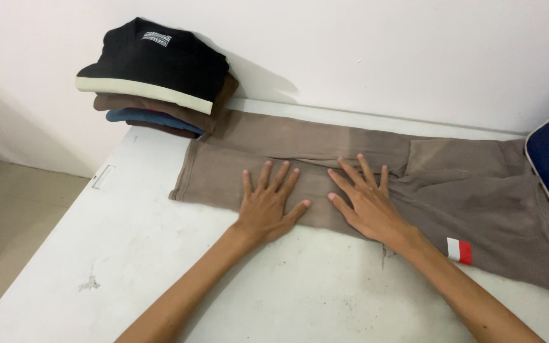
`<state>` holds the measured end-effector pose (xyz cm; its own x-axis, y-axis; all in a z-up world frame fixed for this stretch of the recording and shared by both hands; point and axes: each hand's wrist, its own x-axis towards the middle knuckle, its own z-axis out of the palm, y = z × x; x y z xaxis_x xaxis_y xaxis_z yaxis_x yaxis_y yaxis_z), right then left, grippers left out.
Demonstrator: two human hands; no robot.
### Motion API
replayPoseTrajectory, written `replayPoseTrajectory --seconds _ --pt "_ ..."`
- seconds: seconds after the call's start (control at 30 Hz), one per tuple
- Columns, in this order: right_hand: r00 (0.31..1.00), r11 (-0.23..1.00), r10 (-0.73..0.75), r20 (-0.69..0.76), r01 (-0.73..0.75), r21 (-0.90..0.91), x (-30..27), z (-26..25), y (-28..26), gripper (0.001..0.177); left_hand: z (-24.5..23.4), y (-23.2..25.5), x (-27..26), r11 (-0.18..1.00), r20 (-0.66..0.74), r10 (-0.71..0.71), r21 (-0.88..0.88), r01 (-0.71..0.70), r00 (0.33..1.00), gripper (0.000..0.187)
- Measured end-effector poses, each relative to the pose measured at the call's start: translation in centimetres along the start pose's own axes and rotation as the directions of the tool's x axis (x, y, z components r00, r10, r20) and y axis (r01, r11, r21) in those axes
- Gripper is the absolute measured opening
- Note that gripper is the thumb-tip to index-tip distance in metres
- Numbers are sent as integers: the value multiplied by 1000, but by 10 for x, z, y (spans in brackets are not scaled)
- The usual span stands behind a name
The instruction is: The person folds a brown t-shirt on a white surface by hand. They smooth the fabric, fold the sleeves inward, fold the shirt in half lengthwise, then fold it into thirds to create a compact rectangle. The folded shirt is placed on a stack of other folded clothes.
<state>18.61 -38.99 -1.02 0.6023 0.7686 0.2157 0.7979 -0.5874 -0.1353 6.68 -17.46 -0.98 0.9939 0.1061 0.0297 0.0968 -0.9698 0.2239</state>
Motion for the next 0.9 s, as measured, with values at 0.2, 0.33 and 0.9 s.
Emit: replayPoseTrajectory --seconds 0.2,0.33,0.9 --pt "992 998 47 113 -43 -36 1 2 1 63 -21 -93 -27 972 -63 -217 78 221 974 79" --pt "992 998 53 113 -49 -33 0 4 0 64 -34 -130 -46 895 -126 -439 30 446 890 74" --pt "901 749 317 -295 -47 661 -22 -1 19 25 9 19 30 942 -247 274 -127 -312 930 56"
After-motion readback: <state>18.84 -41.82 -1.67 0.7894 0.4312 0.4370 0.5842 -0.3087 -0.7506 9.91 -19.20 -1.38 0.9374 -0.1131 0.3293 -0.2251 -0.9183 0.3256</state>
